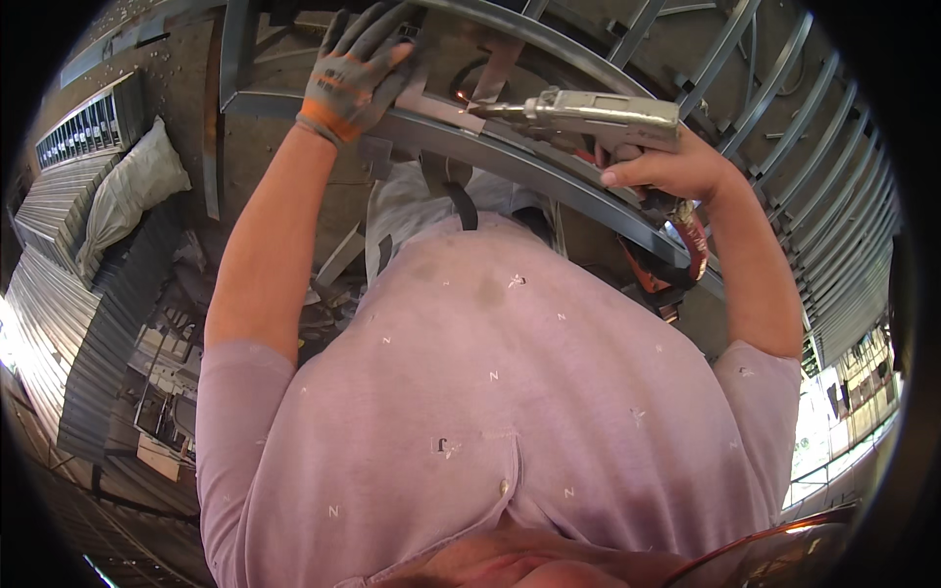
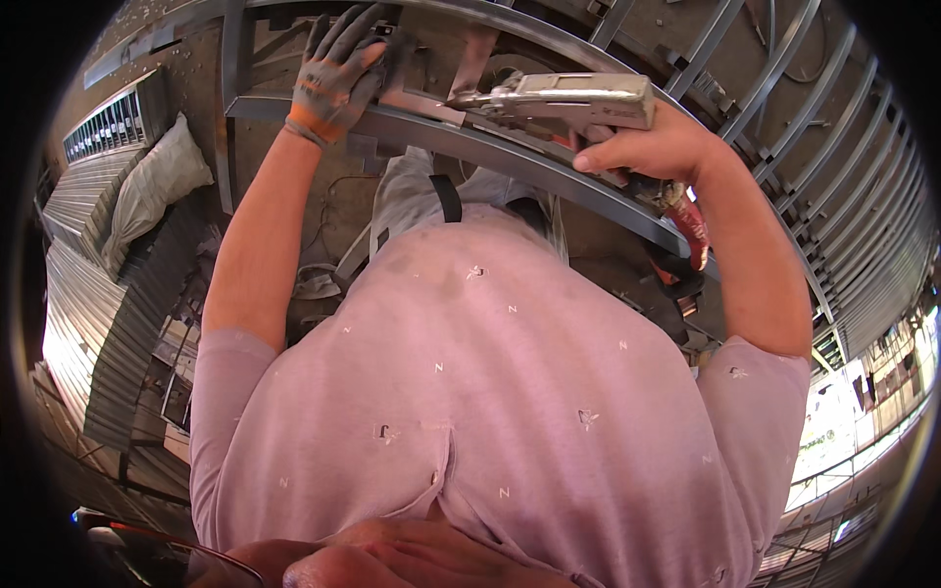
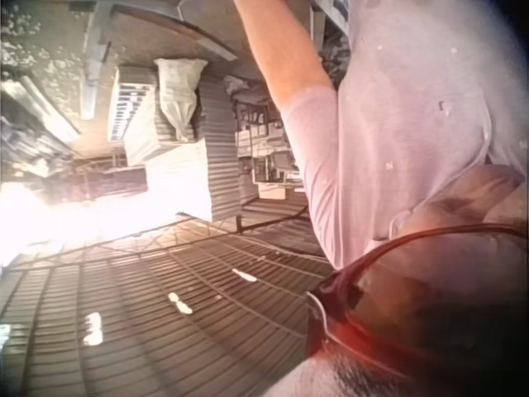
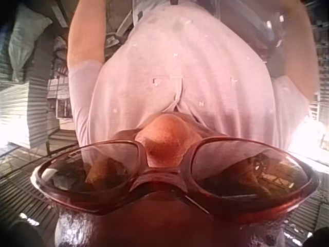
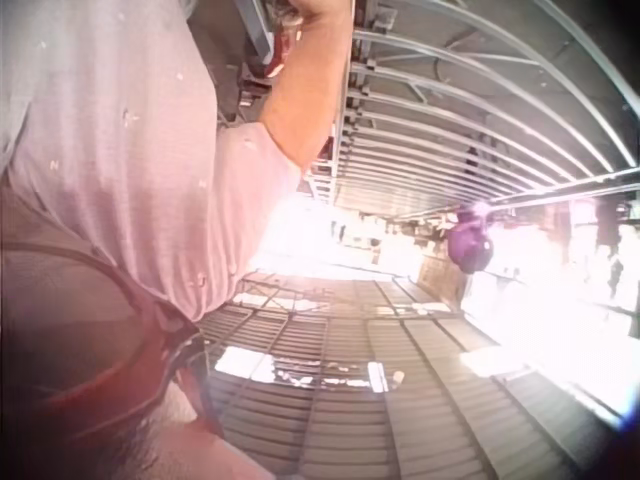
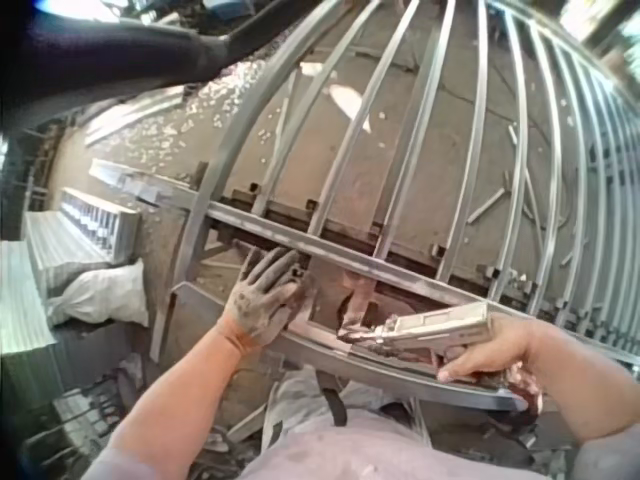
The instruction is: The person welds multiple joints on a large metal frame using a handheld welding torch. They reposition the frame and adjust their stance to access different sections, producing bright sparks and molten metal at each weld point.
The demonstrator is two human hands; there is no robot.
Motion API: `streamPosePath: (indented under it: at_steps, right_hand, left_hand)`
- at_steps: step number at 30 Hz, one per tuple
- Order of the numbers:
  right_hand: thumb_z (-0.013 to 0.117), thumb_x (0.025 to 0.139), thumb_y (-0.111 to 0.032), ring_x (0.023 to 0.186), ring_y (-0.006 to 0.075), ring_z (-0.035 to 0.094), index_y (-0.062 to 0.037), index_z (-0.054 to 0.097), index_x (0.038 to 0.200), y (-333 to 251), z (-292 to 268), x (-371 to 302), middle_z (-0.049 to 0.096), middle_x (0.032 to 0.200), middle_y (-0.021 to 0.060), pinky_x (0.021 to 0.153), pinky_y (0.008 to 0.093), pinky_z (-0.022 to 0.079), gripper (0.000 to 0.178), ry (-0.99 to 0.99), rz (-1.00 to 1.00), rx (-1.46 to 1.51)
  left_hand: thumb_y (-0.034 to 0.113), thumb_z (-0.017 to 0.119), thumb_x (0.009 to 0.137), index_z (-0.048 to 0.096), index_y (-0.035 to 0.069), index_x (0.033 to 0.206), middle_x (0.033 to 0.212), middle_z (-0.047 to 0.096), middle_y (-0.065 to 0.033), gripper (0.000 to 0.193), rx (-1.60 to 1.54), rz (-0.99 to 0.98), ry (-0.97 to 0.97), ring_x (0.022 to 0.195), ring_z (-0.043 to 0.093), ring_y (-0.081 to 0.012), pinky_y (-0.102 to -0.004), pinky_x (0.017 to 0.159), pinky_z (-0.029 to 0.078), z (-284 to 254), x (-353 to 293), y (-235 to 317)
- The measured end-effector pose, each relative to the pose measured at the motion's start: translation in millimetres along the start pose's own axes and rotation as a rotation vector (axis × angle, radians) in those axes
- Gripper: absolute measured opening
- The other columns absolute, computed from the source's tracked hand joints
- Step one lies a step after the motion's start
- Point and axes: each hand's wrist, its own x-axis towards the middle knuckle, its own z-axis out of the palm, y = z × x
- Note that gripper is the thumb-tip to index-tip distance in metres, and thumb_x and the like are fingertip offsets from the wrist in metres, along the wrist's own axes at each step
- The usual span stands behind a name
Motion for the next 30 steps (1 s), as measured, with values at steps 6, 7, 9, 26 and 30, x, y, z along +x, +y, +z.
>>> streamPosePath:
  at_steps: [6,7,9,26,30]
  right_hand:
    - [0.090,0.081,-0.011,0.072,0.0118,0.061,-0.0036,0.072,0.127,-19.4,27.7,35.1,0.070,0.095,0.0032,0.059,0.0298,0.051,0.050,-0.038,-0.024,-0.014]
    - [0.089,0.081,-0.011,0.071,0.0118,0.061,-0.0035,0.072,0.127,-18.9,29.5,43.3,0.070,0.094,0.0032,0.059,0.0298,0.051,0.049,-0.055,-0.014,-0.018]
    - [0.089,0.081,-0.012,0.068,0.0121,0.060,-0.0029,0.073,0.124,-22.5,34.4,52.0,0.069,0.090,0.0031,0.059,0.0299,0.051,0.047,-0.050,0.021,-0.036]
    - [0.087,0.080,-0.011,0.068,0.0138,0.063,-0.0025,0.073,0.123,-14.3,33.9,77.6,0.070,0.090,0.0046,0.060,0.0315,0.054,0.046,-0.099,0.015,-0.046]
    - [0.087,0.080,-0.011,0.074,0.0151,0.065,-0.0023,0.073,0.123,-13.3,35.0,76.6,0.072,0.093,0.0053,0.064,0.0329,0.056,0.046,-0.081,0.012,-0.045]
  left_hand:
    - [0.013,0.065,0.095,0.067,0.013,0.135,0.149,0.062,-0.0155,0.039,0.000,-0.192,0.184,0.137,0.058,-0.0405,-0.0559,0.120,0.041,4.5,-55.4,-30.8]
    - [0.013,0.066,0.094,0.067,0.013,0.133,0.147,0.063,-0.0167,0.039,0.018,-0.226,0.200,0.136,0.058,-0.0411,-0.0567,0.119,0.042,8.2,-59.8,-34.4]
    - [0.012,0.068,0.089,0.064,0.012,0.129,0.145,0.062,-0.0202,0.040,0.055,-0.246,0.210,0.136,0.057,-0.0447,-0.0603,0.120,0.039,5.5,-51.0,-28.6]
    - [0.015,0.068,0.088,0.064,0.011,0.130,0.143,0.064,-0.0188,0.042,0.104,-0.229,0.186,0.133,0.059,-0.0438,-0.0596,0.118,0.041,7.3,-43.9,-22.1]
    - [0.016,0.066,0.095,0.068,0.014,0.131,0.138,0.068,-0.0128,0.036,0.183,-0.222,0.208,0.127,0.063,-0.0382,-0.0530,0.116,0.045,17.5,-53.4,-30.3]
